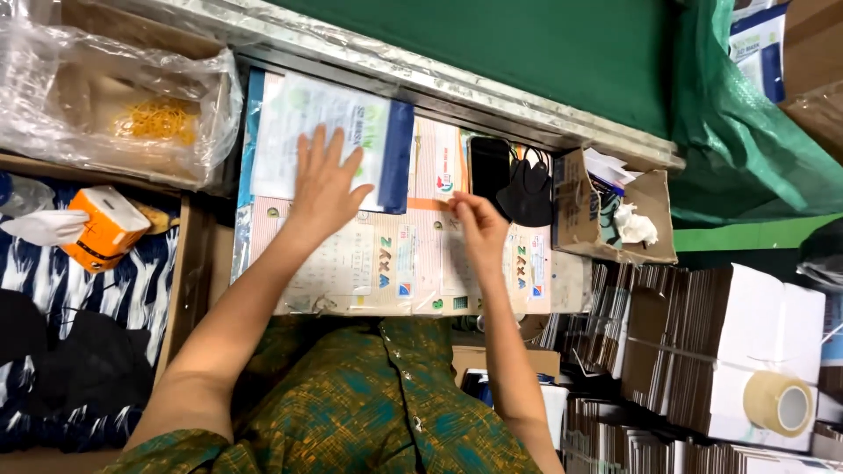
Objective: Sorting, folding, and packing face masks into plastic bags at a manufacturing workstation.
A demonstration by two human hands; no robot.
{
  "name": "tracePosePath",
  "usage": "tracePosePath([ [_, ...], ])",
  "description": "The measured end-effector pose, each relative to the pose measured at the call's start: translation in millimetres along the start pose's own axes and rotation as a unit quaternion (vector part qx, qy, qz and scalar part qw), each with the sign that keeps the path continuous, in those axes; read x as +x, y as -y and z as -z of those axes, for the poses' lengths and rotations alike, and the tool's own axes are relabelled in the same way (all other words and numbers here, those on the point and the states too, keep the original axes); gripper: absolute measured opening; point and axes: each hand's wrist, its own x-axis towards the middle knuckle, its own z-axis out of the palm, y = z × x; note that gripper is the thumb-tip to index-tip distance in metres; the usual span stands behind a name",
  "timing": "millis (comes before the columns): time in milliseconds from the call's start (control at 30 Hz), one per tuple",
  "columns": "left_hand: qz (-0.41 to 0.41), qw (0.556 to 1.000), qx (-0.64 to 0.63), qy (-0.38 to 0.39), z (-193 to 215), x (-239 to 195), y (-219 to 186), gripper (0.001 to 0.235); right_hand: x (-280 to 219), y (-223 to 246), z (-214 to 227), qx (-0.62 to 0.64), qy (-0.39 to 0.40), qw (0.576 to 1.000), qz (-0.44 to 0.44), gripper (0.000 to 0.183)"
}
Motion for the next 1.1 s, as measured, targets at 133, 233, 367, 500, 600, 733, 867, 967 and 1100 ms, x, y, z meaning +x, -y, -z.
tracePosePath([
  [133,0.019,0.999,-0.033,0.022,17,-9,-4,0.058,-5,35,-35,-0.069,-0.021,0.996,-0.045,0.021],
  [233,-0.018,0.997,-0.057,-0.042,27,-3,-14,0.063,0,55,-57,-0.203,0.011,0.976,0.080,0.029],
  [367,-0.045,0.990,-0.088,-0.099,6,21,-7,0.047,19,60,-85,-0.302,0.032,0.918,0.257,0.035],
  [500,0.008,0.995,-0.075,-0.064,-15,36,9,0.035,22,37,-98,-0.352,0.088,0.914,0.181,0.034],
  [600,0.001,0.991,-0.115,-0.064,-2,45,11,0.034,18,33,-99,-0.345,0.064,0.909,0.224,0.034],
  [733,0.004,0.985,-0.153,-0.083,28,69,10,0.032,18,32,-97,-0.342,0.068,0.909,0.230,0.033],
  [867,-0.054,0.953,-0.203,-0.217,65,98,0,0.022,17,34,-94,-0.279,0.058,0.936,0.206,0.028],
  [967,-0.078,0.948,-0.178,-0.253,84,124,8,0.019,16,24,-88,-0.237,0.041,0.954,0.178,0.025],
  [1100,-0.126,0.948,-0.093,-0.277,92,162,37,0.023,20,6,-80,-0.097,0.006,0.991,0.096,0.022],
])
